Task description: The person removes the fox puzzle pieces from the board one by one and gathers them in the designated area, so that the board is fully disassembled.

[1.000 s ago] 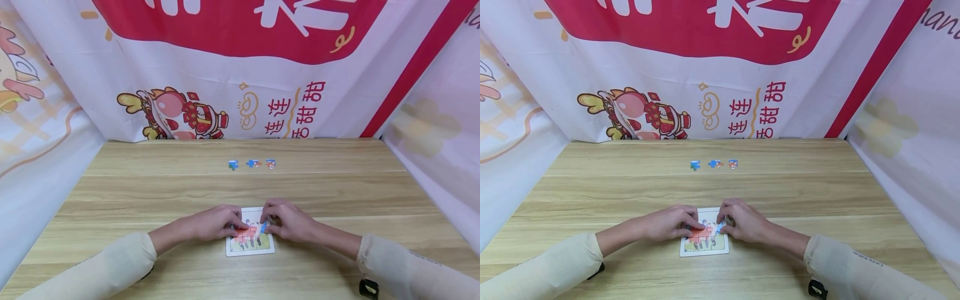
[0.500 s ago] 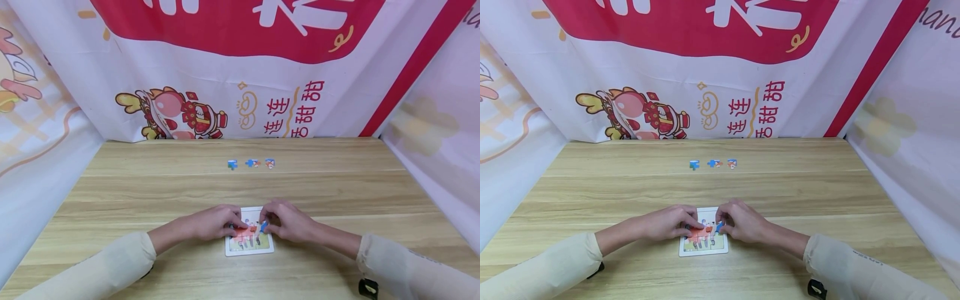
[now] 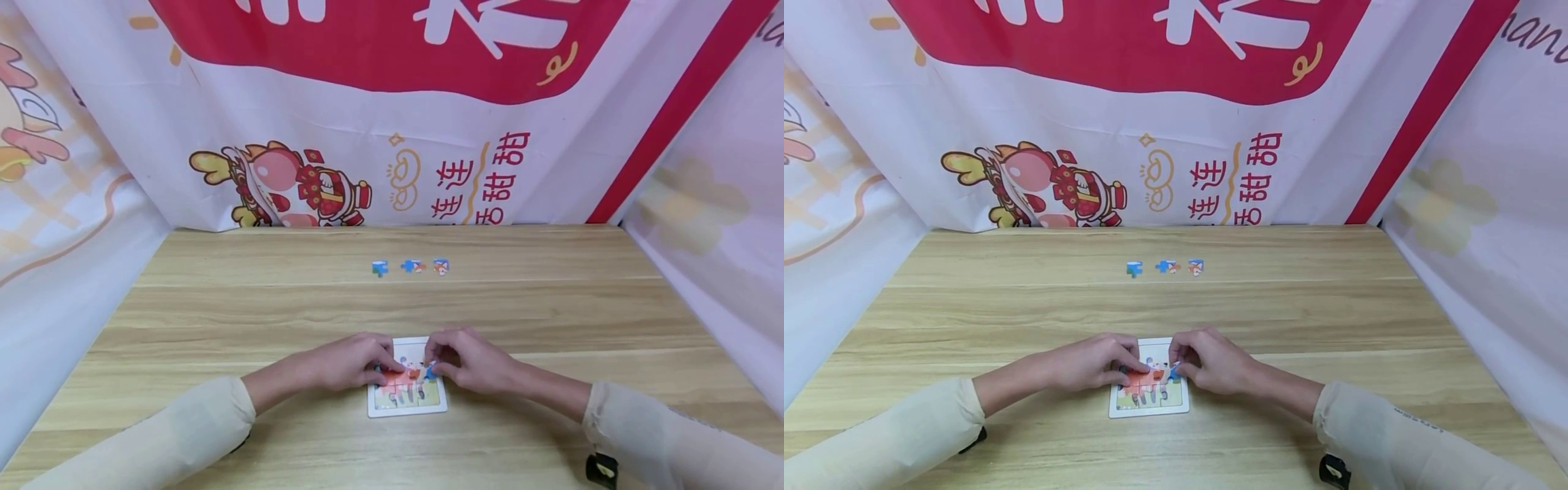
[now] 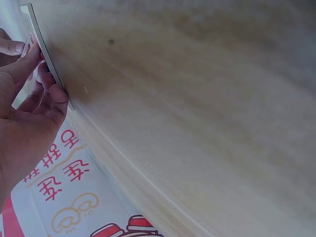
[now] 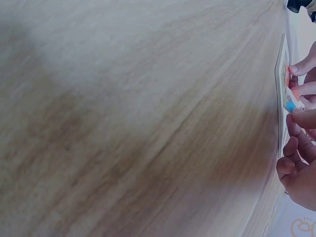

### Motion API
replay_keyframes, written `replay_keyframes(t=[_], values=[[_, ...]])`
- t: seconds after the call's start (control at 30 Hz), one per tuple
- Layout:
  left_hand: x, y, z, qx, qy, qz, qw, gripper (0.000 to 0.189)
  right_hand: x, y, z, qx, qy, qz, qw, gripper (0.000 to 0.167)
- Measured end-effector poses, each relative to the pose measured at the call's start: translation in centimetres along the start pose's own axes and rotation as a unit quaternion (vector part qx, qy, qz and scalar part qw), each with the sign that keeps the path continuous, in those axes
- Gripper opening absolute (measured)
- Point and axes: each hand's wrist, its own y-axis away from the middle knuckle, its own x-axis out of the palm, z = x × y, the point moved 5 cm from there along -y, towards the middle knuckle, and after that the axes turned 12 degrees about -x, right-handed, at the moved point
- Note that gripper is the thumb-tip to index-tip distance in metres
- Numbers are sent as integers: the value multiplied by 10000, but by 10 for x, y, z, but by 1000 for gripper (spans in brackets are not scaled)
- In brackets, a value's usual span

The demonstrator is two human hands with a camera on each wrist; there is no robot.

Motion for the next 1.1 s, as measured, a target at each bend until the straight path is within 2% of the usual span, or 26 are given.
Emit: replay_keyframes(t=[0.3, 0.63, 0.8, 1.1], values=[[-1, -1, 3, -106, 141, 49, 9998, 30, -2, 1, 0, -57, -206, -20, 9998, 12], [-1, -2, 4, 93, 52, -135, 9999, 27, -9, 1, 2, -56, -346, -223, 9991, 15], [-1, -2, 4, 72, 58, -129, 9999, 26, -11, 0, 1, -22, -292, -254, 9993, 16], [1, -3, 5, 2, 115, -47, 9999, 26, -17, -2, -2, -289, -336, -510, 9977, 12]])
